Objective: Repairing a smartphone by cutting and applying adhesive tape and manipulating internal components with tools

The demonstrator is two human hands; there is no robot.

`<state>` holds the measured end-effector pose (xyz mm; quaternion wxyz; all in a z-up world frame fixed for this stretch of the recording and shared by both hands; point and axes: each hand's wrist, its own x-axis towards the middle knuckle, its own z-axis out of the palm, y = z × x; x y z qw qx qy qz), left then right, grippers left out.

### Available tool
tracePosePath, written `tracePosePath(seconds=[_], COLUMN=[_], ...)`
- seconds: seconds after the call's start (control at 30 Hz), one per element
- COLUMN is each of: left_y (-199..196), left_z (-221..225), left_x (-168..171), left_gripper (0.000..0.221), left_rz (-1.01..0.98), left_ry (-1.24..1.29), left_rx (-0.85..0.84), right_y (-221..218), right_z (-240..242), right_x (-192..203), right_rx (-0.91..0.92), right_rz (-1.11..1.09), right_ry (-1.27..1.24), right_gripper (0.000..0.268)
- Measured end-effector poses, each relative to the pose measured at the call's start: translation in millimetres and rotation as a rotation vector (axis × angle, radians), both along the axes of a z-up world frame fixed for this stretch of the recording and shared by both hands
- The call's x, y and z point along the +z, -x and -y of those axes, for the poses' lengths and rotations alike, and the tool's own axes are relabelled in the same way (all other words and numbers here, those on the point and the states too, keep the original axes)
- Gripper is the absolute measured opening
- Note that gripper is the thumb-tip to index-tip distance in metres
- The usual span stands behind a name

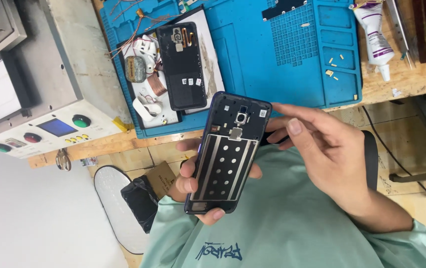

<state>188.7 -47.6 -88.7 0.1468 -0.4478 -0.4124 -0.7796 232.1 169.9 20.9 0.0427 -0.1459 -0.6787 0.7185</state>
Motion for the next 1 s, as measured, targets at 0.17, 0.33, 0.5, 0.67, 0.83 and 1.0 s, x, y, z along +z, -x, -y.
tracePosePath(seconds=[0.17, 0.33, 0.5, 0.67, 0.83, 1.0], left_y=[-1.0, -3.0, 95.4, 155.8, 170.6, 171.9], left_z=[-0.7, -5.4, -29.6, -42.5, -49.9, -56.9], left_x=[1.6, 19.3, 85.9, 99.6, 103.6, 106.5], left_gripper=[0.089, 0.113, 0.082, 0.046, 0.036, 0.036], left_rz=[0.067, 0.200, 0.389, 0.278, 0.109, 0.128], left_ry=[0.004, 0.208, 0.545, 0.815, 0.987, 1.001], left_rx=[0.001, 0.012, -0.006, -0.083, 0.015, 0.016], right_y=[-3.0, -0.6, 27.2, 38.8, 42.2, 49.5], right_z=[-0.8, 1.4, -5.0, -0.6, 4.5, 6.1], right_x=[2.3, -6.8, -23.8, -36.3, -33.9, -26.4], right_rx=[0.016, -0.095, -0.097, -0.054, -0.046, -0.054], right_rz=[-0.042, -0.205, -0.395, -0.402, -0.263, -0.269], right_ry=[-0.028, -0.268, -0.672, -0.677, -0.601, -0.665], right_gripper=[0.035, 0.033, 0.019, 0.019, 0.018, 0.016])
